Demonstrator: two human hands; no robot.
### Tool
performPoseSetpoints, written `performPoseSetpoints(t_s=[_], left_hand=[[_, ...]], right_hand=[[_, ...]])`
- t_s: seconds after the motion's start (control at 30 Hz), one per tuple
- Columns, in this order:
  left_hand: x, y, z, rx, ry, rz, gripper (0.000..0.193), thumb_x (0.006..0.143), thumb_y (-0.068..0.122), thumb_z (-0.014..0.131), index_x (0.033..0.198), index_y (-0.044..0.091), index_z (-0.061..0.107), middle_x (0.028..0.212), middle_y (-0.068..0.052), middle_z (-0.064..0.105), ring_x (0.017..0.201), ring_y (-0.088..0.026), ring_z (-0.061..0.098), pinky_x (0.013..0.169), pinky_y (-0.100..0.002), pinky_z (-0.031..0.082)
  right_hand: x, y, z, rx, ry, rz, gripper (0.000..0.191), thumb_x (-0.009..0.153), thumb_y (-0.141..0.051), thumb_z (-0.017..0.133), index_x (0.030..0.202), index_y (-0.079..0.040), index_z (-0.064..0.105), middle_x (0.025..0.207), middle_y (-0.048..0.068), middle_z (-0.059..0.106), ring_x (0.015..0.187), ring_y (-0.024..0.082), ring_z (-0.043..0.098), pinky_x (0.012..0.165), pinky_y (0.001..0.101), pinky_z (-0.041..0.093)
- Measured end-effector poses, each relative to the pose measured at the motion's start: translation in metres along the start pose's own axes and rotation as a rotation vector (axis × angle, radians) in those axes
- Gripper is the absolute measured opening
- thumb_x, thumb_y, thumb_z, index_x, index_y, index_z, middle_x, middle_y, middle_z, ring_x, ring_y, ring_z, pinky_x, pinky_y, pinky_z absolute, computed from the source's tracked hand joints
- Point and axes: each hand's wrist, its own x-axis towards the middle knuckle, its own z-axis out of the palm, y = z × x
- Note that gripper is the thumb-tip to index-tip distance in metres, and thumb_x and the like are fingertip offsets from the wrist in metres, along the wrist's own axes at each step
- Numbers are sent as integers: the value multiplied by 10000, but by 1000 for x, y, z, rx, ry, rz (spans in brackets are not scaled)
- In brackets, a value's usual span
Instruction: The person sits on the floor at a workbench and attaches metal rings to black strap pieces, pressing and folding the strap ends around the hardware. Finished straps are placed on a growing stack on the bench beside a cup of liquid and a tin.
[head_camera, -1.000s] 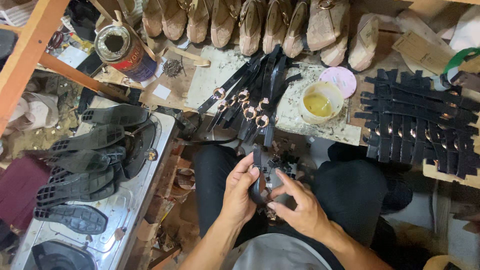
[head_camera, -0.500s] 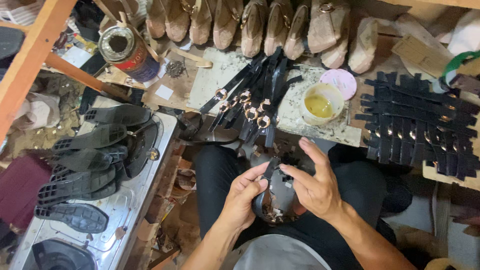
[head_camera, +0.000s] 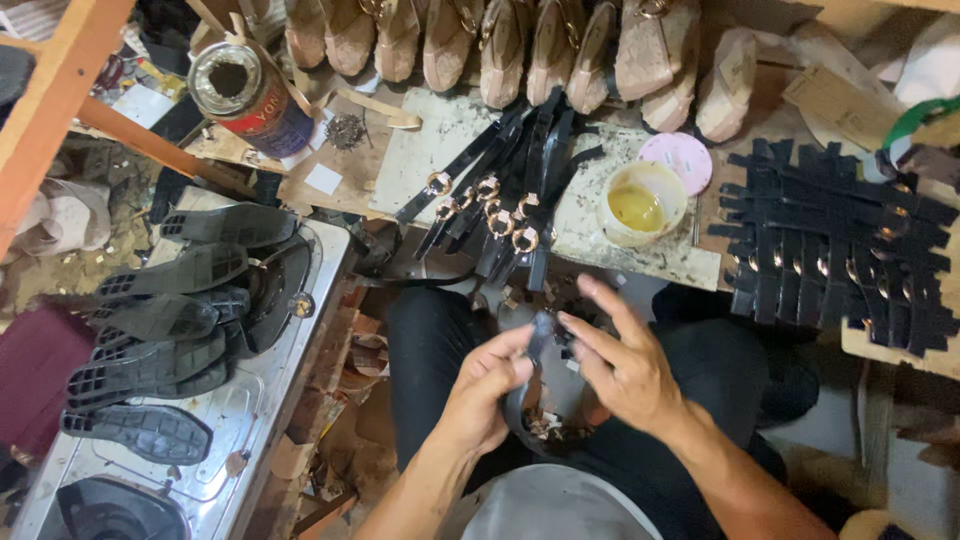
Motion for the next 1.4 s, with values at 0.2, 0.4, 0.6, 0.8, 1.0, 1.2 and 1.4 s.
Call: performPoseSetpoints(t_s=[0.2,0.4,0.6,0.8,1.0,1.2,1.4], left_hand=[[13,13,1,-86,161,238,464,1002,217,644,1392,-19,556,779,21,545,686,-88,485,643,-252,407],[1,16,7,-120,247,147,476,972,298,599,1338,1,529,904,-1,655,855,-117,630,795,-295,521],[-12,-7,-9,859,11,-72,181,901,109,755,1043,4,713,840,8,648,746,-76,580,680,-281,498],[-10,-33,-37,568,164,-55,72,919,102,696,880,44,679,818,24,680,720,-55,593,646,-237,497],[-15,-30,-40,436,311,10,137,951,113,720,842,43,672,745,0,649,615,-74,487,548,-232,367],[-2,-18,-19,74,288,117,75,928,51,661,861,63,629,856,-38,705,774,-139,665,753,-301,539],[22,-10,-7,-15,284,163,82,973,58,647,896,55,622,889,-56,702,803,-155,671,789,-320,550]], right_hand=[[-24,-17,26,330,-222,238,814,752,-134,833,1469,3,475,1170,125,709,1156,265,641,1000,410,480],[-22,-21,12,316,-166,350,678,827,-83,752,1456,-16,509,865,33,739,866,206,725,897,350,550],[-1,-32,-16,218,-150,19,653,841,-65,713,1450,30,500,871,40,708,878,226,705,939,394,523],[30,-12,-34,10,-210,80,480,849,-178,751,1298,-36,657,952,72,745,906,258,706,881,404,517],[64,37,-57,-765,21,-61,387,709,-364,821,928,-48,781,1262,212,661,1204,409,590,972,516,453],[67,32,-67,-349,138,84,245,847,-236,834,796,-41,695,1303,127,663,1299,347,588,1106,448,468],[28,-24,-25,-132,83,-90,336,795,-130,785,1119,-53,741,1406,188,568,1340,378,538,1124,466,443]])
